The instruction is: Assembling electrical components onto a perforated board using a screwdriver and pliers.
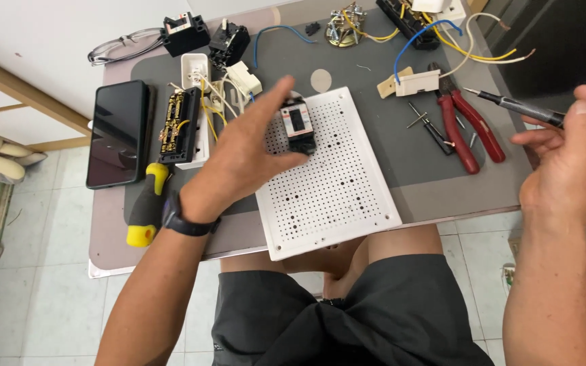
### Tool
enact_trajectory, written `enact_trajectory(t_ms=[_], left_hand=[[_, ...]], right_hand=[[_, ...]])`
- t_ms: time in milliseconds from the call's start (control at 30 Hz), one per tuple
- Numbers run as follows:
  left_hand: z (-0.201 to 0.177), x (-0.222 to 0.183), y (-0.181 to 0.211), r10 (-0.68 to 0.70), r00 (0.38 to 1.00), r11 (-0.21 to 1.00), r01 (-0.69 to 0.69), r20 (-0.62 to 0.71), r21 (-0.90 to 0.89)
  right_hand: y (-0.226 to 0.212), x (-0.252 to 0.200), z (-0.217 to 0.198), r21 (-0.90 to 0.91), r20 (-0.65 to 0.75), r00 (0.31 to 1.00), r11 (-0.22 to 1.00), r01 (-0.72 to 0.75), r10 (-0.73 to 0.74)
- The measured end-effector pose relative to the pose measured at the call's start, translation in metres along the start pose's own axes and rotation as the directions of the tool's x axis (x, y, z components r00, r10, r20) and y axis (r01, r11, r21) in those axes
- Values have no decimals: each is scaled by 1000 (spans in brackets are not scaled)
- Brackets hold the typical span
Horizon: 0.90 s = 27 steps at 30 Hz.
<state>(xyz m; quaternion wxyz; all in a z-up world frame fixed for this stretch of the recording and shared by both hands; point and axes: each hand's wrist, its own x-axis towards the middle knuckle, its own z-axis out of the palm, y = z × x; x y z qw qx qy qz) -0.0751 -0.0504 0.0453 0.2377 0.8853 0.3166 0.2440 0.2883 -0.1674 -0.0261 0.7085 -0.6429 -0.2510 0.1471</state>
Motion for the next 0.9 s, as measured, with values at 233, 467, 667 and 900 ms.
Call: enact_trajectory(t_ms=[233, 467, 667, 900], left_hand=[[6, 2, 1, -41, 997, 999, 42, 59, -2], [13, -6, -1, 41, 999, 999, -40, -30, 33], [17, -9, -4, 110, 992, 992, -105, -63, 74], [13, -9, 1, 66, 998, 997, -65, -25, 40]], right_hand=[[2, 0, -2, 27, -2, 998, 998, -56, 56], [23, 10, -13, 62, 84, 990, 992, 107, -112], [19, 7, -11, 59, 80, 996, 998, 30, -35], [13, 4, -9, 43, 71, 997, 999, 20, -23]])
